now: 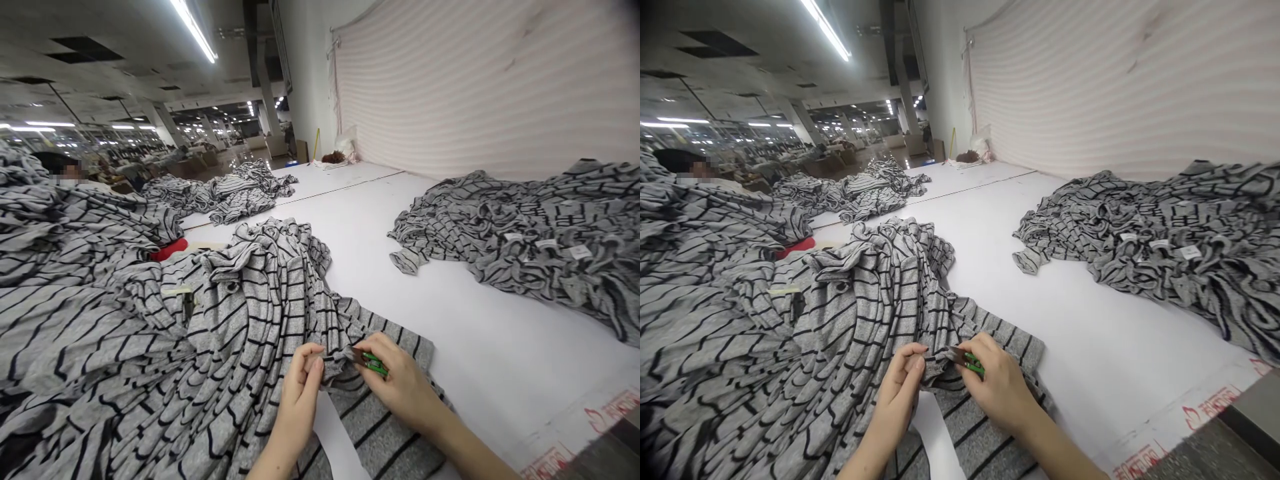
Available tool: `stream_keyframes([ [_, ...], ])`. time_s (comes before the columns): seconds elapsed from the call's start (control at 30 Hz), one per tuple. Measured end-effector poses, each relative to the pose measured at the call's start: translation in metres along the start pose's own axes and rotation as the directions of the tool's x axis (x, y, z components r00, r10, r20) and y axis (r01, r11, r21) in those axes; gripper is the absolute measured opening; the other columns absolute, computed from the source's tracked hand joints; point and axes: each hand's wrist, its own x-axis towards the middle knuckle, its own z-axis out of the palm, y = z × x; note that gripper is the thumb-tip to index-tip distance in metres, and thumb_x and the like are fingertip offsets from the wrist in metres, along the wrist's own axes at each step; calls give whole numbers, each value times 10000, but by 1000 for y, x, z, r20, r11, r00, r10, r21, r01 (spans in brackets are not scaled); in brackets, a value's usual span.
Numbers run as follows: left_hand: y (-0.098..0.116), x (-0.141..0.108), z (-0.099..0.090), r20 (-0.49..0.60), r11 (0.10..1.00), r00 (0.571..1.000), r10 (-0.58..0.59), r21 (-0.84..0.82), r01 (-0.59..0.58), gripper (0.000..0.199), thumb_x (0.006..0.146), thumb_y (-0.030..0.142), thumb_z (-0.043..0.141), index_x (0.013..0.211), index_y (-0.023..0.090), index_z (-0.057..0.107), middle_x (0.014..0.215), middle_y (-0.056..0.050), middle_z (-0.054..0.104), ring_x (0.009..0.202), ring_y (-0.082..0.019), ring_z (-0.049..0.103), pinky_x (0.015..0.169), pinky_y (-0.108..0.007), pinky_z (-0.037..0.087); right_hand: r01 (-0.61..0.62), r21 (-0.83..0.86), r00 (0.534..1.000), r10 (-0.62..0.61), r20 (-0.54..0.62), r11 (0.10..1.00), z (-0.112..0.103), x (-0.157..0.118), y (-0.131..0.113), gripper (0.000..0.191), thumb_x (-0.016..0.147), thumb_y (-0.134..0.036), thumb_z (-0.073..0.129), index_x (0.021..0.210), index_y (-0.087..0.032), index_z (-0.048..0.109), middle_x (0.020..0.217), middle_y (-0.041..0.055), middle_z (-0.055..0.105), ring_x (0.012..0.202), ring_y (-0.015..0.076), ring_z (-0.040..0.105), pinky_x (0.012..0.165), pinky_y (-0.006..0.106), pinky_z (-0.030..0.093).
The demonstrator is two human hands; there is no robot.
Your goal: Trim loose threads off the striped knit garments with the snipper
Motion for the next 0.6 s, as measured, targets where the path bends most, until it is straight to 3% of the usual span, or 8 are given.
stream_keyframes([
  [0.1,1,2,1,50,977,990,-129,-163,135,319,909,480,467,1115,239,498,605,81,284,501,-90,283,485,-204,254,106,-59,993,-103,51,993,-5,-4,-5,248,879,-207,550,1122,-240,589,989,52,603,845,203,597,731,306,475],
  [0.2,5,2,1,92,955,980,-174,-226,191,367,893,498,492,1149,235,467,603,91,263,489,-79,238,469,-204,204,142,-146,988,-131,79,979,-5,-5,-11,228,895,-192,533,1104,-223,619,957,57,623,831,207,601,726,312,476],
  [0.6,5,2,4,151,933,976,-157,-303,197,424,872,520,510,1162,226,415,613,100,279,478,-70,215,458,-202,176,119,-185,992,-107,74,976,-6,-2,-12,251,883,-204,566,1119,-229,647,969,47,649,832,198,619,731,300,488],
])
